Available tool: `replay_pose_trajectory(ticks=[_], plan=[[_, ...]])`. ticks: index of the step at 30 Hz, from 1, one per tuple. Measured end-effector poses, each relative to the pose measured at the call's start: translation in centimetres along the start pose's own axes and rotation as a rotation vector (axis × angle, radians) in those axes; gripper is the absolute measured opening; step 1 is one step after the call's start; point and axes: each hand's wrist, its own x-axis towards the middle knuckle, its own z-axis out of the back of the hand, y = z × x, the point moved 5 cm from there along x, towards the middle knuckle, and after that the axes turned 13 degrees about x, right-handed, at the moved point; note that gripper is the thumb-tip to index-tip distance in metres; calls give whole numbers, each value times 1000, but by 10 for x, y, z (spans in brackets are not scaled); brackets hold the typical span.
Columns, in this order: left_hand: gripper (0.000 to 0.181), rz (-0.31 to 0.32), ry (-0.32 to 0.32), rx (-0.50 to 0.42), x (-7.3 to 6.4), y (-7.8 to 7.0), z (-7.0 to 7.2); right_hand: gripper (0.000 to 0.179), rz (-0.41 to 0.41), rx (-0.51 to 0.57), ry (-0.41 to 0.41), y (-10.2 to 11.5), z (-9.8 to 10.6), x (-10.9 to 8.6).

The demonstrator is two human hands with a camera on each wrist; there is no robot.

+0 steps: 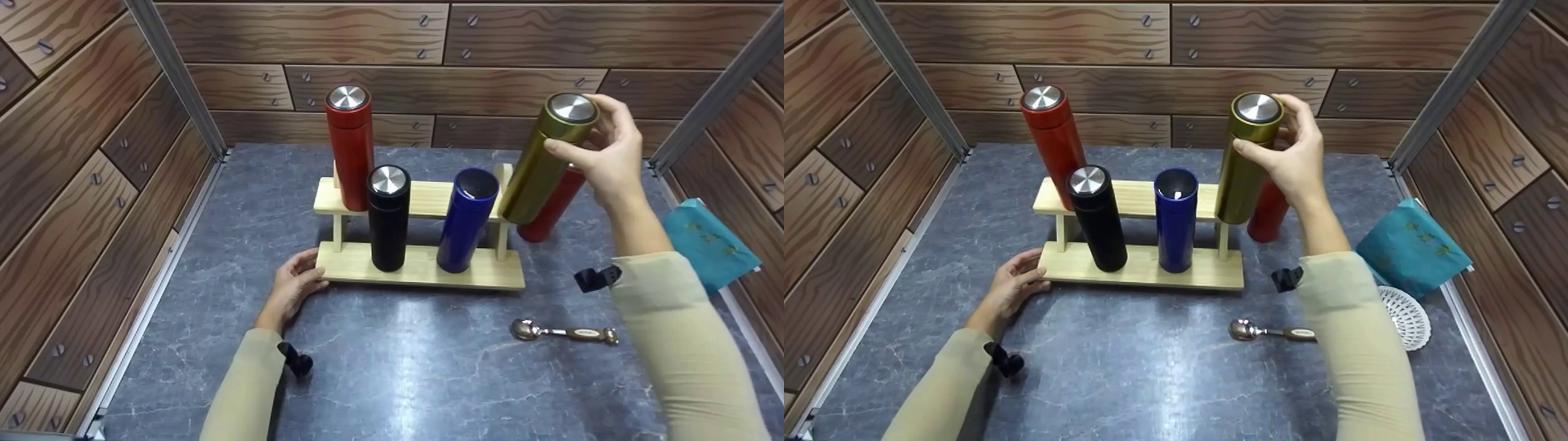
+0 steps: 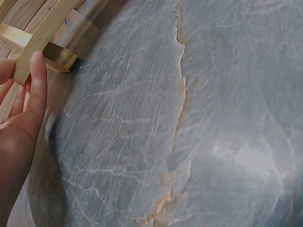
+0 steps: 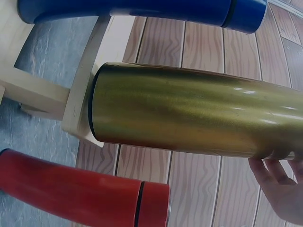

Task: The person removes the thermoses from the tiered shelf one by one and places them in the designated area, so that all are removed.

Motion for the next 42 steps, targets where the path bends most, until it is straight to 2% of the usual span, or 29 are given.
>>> replay_pose_trajectory(ticks=[6, 11, 20, 37, 42], plan=[[54, -10, 1, -14, 1, 1, -1, 68, 23, 32, -11, 9, 11, -5], [53, -8, 0, -19, 1, 1, -1, 68, 31, 42, -52, 14, 22, -10], [52, -14, 0, -20, 1, 0, 0, 67, 32, 12, -104, 20, 47, -19], [54, 5, 6, -13, 2, 1, 1, 69, -14, -79, -221, 6, 101, -38], [53, 4, 3, -27, 3, 2, 2, 69, -7, -131, -280, -4, 116, -41]])
